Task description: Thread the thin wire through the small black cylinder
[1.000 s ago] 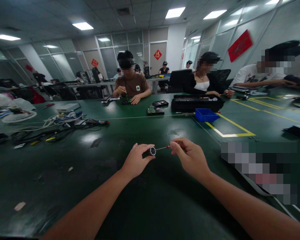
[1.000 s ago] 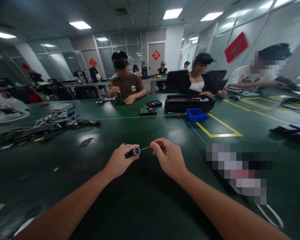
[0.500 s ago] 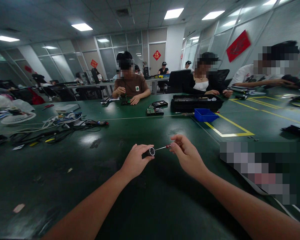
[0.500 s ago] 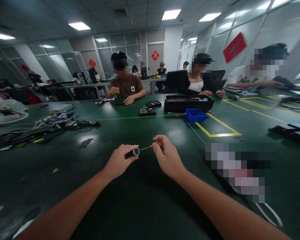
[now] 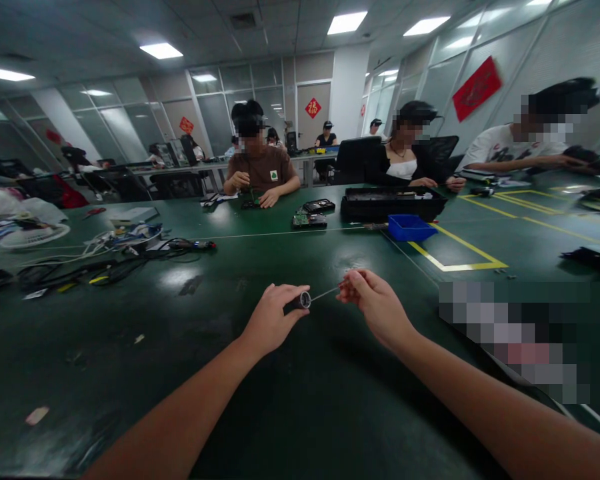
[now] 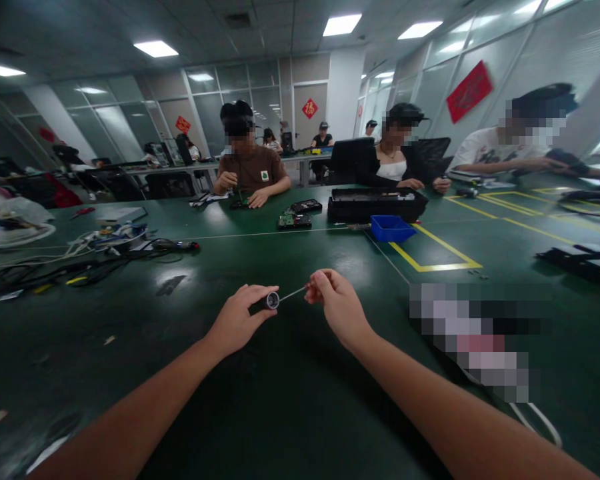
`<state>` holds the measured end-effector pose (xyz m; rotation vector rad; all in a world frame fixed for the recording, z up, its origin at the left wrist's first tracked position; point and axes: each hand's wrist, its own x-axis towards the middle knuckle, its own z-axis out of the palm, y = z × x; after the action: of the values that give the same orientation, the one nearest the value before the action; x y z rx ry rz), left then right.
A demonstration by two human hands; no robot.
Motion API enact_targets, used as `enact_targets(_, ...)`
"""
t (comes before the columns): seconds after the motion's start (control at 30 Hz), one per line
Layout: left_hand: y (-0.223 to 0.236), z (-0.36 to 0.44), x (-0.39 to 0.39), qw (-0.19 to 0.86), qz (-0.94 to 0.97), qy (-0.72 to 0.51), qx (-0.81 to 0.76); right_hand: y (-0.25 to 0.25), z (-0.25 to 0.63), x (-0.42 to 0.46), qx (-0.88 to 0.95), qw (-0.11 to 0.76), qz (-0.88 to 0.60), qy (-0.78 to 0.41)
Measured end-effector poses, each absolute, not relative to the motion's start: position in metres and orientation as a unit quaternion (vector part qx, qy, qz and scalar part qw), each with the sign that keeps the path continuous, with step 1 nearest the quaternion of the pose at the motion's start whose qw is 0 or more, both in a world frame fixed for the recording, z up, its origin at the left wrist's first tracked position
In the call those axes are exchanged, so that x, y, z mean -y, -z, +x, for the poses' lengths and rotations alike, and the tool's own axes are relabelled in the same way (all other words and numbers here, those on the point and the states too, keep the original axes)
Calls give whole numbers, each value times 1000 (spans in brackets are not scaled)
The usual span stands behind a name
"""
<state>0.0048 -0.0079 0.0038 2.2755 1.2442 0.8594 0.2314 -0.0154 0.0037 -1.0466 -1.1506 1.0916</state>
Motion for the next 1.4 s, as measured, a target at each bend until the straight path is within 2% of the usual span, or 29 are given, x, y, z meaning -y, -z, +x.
enact_targets(0.2, -2, 4, 7, 191, 813, -309, -455, -15, 227, 31, 619, 519, -491, -326)
enact_targets(0.3, -2, 4, 7, 190, 811, -311, -458, -20, 224, 38, 635, 528, -487, -287)
enact_targets(0.53, -5, 4, 7, 198, 807, -304, -465, -13, 230, 27, 590, 538, -468, -379)
enact_targets(0.87, -6, 5, 9, 203, 804, -306, -467, -15, 229, 28, 587, 554, -460, -370)
enact_targets(1.4, -6, 5, 10, 203, 800, -307, -473, -15, 229, 29, 597, 534, -470, -372)
